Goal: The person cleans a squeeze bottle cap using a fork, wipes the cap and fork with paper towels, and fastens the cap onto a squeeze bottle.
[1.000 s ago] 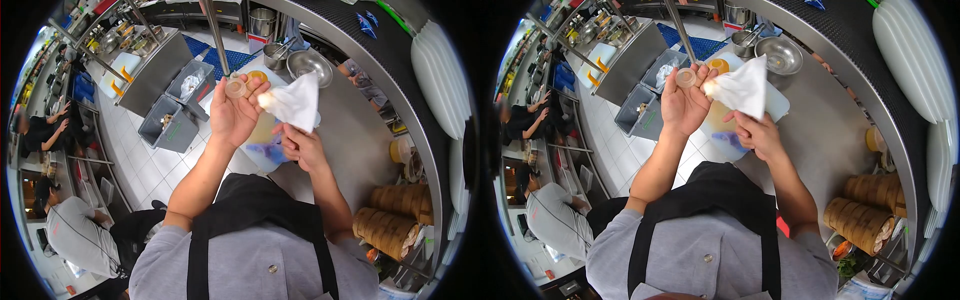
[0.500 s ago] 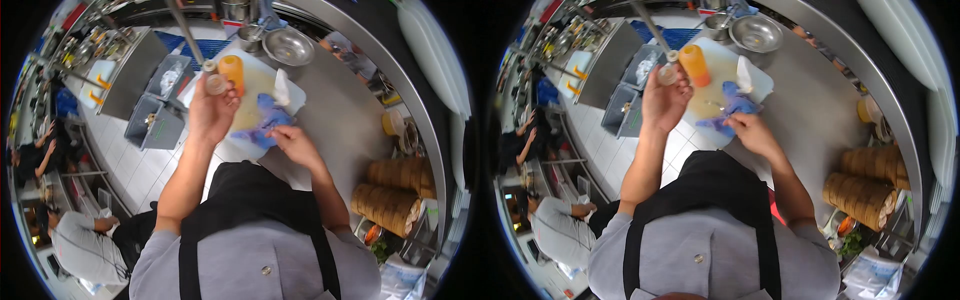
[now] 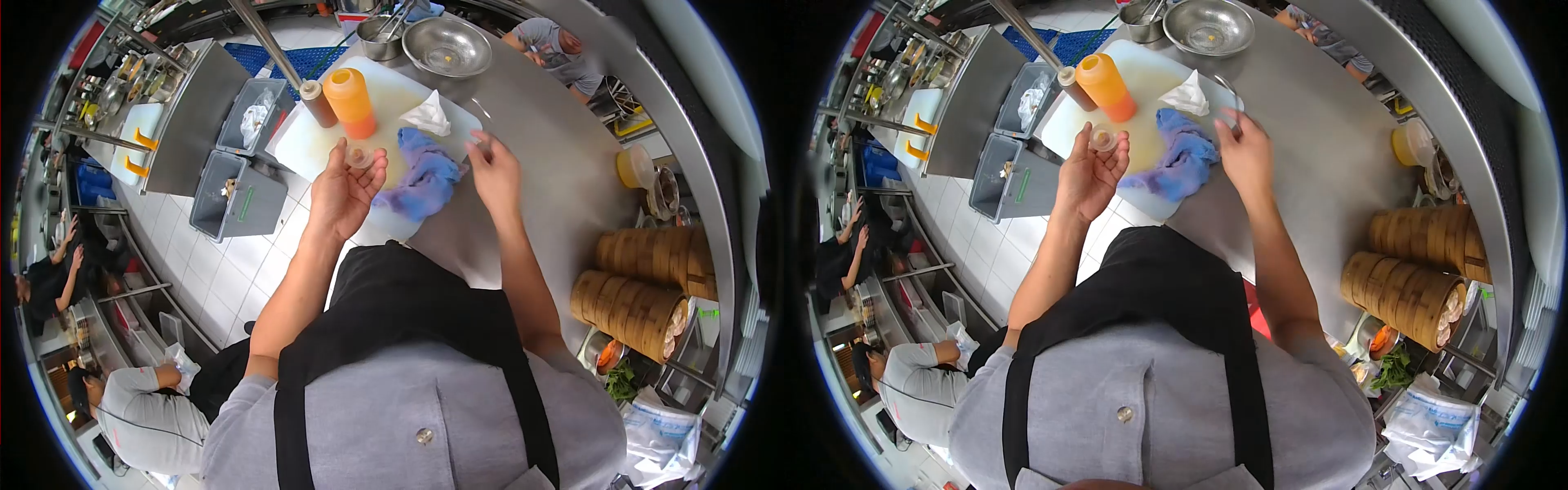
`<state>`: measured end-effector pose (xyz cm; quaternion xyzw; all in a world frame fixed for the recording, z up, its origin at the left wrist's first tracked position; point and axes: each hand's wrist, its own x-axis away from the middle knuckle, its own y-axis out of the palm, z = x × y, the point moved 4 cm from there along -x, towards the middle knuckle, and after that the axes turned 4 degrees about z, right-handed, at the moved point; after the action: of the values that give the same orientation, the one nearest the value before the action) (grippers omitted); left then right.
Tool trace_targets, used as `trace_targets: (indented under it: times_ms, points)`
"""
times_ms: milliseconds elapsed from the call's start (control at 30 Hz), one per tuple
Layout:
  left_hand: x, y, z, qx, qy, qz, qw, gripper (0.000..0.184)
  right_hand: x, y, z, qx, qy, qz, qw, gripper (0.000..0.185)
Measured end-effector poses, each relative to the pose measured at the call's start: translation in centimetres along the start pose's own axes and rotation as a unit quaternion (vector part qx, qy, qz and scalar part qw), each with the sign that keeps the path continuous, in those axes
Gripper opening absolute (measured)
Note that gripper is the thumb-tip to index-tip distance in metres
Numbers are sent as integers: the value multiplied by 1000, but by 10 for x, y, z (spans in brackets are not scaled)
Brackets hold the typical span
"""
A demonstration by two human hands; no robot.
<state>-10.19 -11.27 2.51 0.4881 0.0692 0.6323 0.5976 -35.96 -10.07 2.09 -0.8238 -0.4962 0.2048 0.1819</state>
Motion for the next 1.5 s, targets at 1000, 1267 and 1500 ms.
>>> trace_targets:
  times_ms: [1000, 1267, 1500]
  points:
    - [20, 22, 21, 22, 48, -126, 991, 42, -81, 100, 17, 187, -96, -19, 977, 26]
    - [16, 36, 4, -76, 201, -3, 977, 35, 41, 37, -135, -146, -293, -46, 944, 36]
    - [20, 42, 20, -313, 389, -11, 866, 48, 35, 56, -130, -170, -322, -80, 928, 29]
